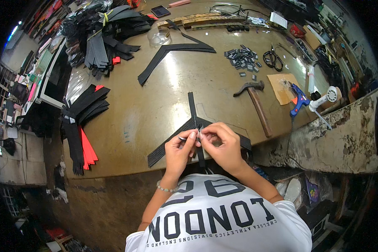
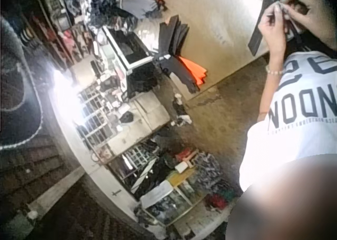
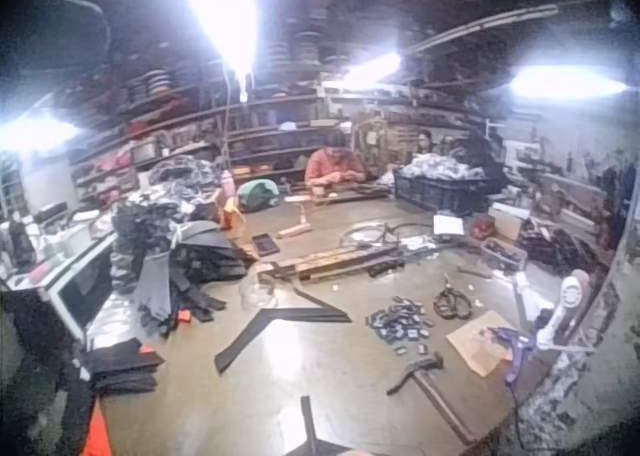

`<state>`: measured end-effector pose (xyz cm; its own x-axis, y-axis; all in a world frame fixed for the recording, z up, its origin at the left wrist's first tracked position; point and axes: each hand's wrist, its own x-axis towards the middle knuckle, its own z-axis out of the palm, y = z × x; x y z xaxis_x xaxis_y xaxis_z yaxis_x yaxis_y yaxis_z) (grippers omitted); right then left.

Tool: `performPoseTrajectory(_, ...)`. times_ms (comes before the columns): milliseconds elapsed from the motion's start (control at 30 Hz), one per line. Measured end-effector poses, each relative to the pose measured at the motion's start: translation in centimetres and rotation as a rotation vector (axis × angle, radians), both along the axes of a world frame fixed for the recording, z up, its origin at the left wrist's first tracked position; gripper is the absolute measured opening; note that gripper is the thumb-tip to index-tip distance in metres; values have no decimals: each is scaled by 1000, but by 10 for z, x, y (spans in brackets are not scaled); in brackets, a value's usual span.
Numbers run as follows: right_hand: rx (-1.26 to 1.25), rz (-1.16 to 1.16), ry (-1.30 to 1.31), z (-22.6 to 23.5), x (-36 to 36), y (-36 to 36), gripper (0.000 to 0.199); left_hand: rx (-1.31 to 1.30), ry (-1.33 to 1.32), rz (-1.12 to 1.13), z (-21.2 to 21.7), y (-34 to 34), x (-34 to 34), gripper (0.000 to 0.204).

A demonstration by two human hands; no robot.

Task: The person assembles black belt-like strips by applying hot glue and attaching small rectangular pieces. They repeatedly pick up strips, apply glue, place the pieces, and press them into place on a cluttered workbench.

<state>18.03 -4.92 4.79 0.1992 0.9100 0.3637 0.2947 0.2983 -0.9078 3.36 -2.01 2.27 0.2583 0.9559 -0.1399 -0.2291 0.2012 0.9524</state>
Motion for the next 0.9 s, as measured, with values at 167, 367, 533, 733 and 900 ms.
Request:
performPoseTrajectory(167,7,74,-60,1,-1,-6,20,57,43,34,0,-2,1,22)
performPoseTrajectory(367,-243,169,374,7,23,-6,25,-69,32,4,7,-4,-1,18)
performPoseTrajectory(533,-513,378,531,4,36,3,27,68,91,-25,6,-6,3,15)
performPoseTrajectory(733,-496,314,555,-1,32,3,23,272,216,4,4,-5,-4,12)
performPoseTrajectory(900,-505,370,626,-2,32,1,22,232,209,-15,5,-5,-4,11)
